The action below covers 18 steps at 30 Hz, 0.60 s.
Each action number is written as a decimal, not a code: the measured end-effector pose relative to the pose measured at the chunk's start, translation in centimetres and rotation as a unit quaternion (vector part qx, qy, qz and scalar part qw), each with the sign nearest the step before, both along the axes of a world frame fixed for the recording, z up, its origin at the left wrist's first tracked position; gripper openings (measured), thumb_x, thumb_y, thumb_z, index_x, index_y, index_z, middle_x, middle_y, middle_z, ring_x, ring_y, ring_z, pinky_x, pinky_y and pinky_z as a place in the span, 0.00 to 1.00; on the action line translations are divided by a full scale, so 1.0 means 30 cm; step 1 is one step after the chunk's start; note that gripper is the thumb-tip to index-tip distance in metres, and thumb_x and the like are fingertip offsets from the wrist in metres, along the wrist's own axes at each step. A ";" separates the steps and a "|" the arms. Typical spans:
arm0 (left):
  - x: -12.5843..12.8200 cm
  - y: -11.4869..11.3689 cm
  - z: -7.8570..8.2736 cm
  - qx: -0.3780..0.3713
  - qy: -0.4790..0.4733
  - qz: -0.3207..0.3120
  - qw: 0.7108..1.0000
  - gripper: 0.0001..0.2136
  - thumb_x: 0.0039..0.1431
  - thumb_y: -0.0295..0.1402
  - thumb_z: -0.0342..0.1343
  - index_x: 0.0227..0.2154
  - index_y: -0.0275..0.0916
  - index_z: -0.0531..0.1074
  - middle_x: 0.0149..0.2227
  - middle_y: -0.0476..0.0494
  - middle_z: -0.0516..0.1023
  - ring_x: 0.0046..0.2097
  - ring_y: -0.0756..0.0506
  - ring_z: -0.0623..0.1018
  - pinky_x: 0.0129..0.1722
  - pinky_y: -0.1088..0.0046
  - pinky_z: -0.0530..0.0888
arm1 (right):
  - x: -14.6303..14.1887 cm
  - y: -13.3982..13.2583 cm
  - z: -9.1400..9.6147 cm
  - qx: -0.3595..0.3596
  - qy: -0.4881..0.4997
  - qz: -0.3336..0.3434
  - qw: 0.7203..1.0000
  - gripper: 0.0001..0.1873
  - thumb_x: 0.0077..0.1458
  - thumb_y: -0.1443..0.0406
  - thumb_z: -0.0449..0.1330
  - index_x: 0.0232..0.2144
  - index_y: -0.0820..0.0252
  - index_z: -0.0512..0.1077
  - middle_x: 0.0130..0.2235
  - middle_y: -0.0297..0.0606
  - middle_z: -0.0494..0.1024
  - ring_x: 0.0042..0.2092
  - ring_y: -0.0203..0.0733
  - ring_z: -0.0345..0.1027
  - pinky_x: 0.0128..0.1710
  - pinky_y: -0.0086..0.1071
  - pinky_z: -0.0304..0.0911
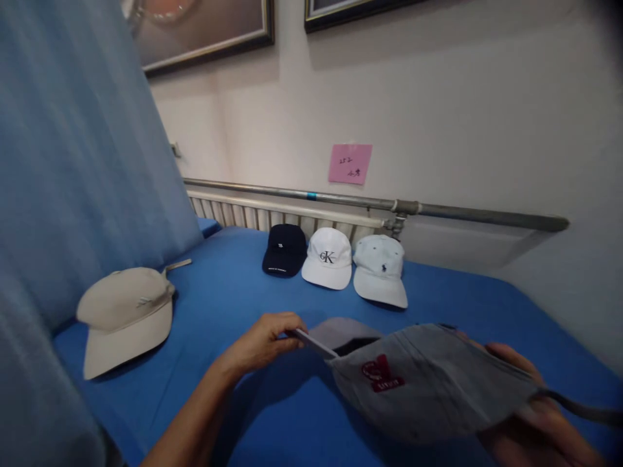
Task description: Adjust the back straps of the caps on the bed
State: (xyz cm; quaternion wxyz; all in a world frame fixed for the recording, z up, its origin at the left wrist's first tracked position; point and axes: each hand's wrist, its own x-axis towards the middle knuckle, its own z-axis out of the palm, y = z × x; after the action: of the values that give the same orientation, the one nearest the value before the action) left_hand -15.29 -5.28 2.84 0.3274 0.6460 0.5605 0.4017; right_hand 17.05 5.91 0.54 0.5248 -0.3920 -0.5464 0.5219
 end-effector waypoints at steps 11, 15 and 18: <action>-0.353 -0.123 -0.120 0.179 -0.515 0.387 0.744 0.11 0.47 0.23 0.65 0.33 0.42 0.73 0.35 0.52 0.79 0.36 0.47 0.78 0.39 0.64 0.78 | -0.124 0.017 -0.034 -0.125 0.077 0.013 0.989 0.21 0.35 0.56 0.66 0.37 0.49 0.76 0.55 0.41 0.74 0.54 0.55 0.69 0.39 0.40 0.74; -0.428 -0.117 -0.162 0.148 -0.584 0.451 0.659 0.08 0.57 0.18 0.55 0.29 0.39 0.68 0.29 0.51 0.77 0.31 0.50 0.77 0.35 0.67 0.79 | -0.116 0.028 -0.062 -0.147 0.072 0.022 0.986 0.21 0.32 0.54 0.69 0.33 0.49 0.78 0.53 0.41 0.75 0.53 0.54 0.70 0.36 0.35 0.75; -0.446 -0.120 -0.177 0.111 -0.619 0.477 0.614 0.09 0.60 0.18 0.50 0.28 0.37 0.65 0.26 0.50 0.74 0.29 0.50 0.77 0.32 0.69 0.79 | -0.112 0.034 -0.070 -0.155 0.072 0.024 0.985 0.18 0.32 0.55 0.70 0.31 0.47 0.79 0.53 0.40 0.75 0.53 0.54 0.70 0.34 0.35 0.75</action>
State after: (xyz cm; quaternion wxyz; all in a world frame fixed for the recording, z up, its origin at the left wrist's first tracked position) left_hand -28.67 -8.87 -2.47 0.2851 -0.0830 0.4050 0.8648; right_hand 13.70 6.94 -1.58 0.4833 -0.4163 -0.4289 0.6396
